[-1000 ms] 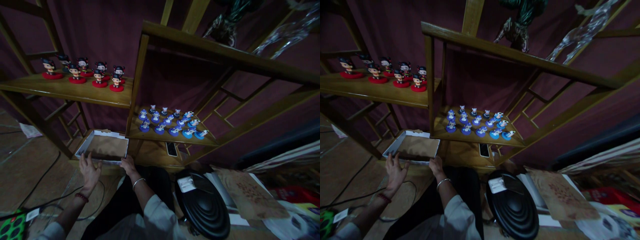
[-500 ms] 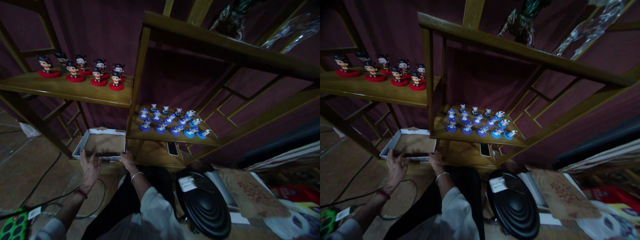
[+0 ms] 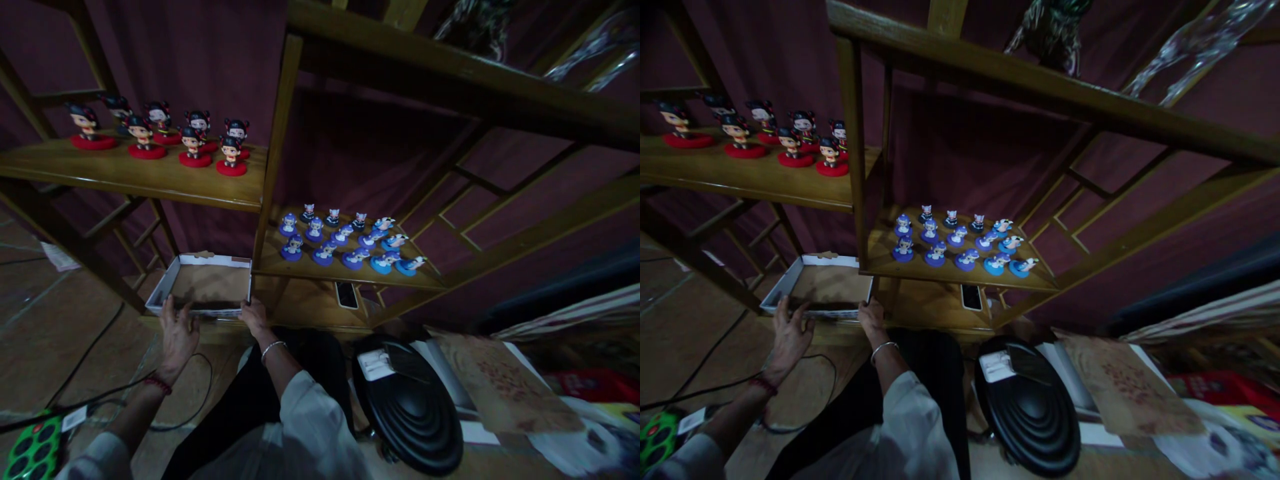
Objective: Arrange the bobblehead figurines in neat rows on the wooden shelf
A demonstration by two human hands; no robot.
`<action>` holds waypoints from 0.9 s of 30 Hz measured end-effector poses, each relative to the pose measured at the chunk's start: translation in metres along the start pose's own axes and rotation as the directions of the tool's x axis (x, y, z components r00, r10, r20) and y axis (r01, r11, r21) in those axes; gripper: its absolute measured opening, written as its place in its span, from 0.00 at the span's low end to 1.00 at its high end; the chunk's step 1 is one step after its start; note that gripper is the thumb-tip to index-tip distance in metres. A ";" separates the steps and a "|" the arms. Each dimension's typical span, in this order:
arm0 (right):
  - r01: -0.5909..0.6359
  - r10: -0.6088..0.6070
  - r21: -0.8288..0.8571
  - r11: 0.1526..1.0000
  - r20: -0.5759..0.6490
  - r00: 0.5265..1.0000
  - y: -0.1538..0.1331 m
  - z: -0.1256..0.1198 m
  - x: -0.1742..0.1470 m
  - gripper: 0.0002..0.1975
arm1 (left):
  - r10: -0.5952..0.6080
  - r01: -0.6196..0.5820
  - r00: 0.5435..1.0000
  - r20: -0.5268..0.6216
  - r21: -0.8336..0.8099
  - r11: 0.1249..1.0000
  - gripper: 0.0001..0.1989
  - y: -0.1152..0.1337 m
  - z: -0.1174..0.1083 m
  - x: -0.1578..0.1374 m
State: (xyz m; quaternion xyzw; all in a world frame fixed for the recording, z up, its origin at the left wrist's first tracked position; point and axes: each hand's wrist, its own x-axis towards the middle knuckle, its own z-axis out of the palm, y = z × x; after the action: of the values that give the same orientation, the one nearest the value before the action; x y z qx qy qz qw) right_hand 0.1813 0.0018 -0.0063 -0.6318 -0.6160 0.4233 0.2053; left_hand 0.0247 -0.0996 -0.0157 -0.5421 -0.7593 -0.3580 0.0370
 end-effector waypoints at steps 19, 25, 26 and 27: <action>-0.088 0.089 -0.027 0.996 0.054 0.995 -0.006 -0.022 -0.026 0.17 | 0.131 -0.160 0.974 0.184 0.150 0.976 0.21 0.036 0.012 -0.018; -0.061 0.061 0.025 0.998 0.026 0.998 0.009 -0.028 -0.033 0.16 | 0.261 -0.279 0.950 0.170 0.092 0.956 0.20 0.043 0.030 -0.019; -0.054 0.054 0.038 0.998 0.017 0.998 0.012 -0.029 -0.034 0.15 | 0.280 -0.296 0.945 0.167 0.083 0.951 0.20 0.045 0.032 -0.020; -0.045 0.044 0.052 0.998 0.009 0.999 0.015 -0.030 -0.034 0.14 | 0.295 -0.310 0.941 0.166 0.074 0.948 0.20 0.047 0.034 -0.020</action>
State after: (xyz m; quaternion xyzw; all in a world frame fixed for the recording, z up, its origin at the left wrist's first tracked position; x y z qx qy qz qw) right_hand 0.2175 -0.0256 0.0085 -0.6380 -0.5914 0.4463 0.2099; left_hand 0.0841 -0.0883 -0.0266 -0.6758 -0.6844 -0.2671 0.0601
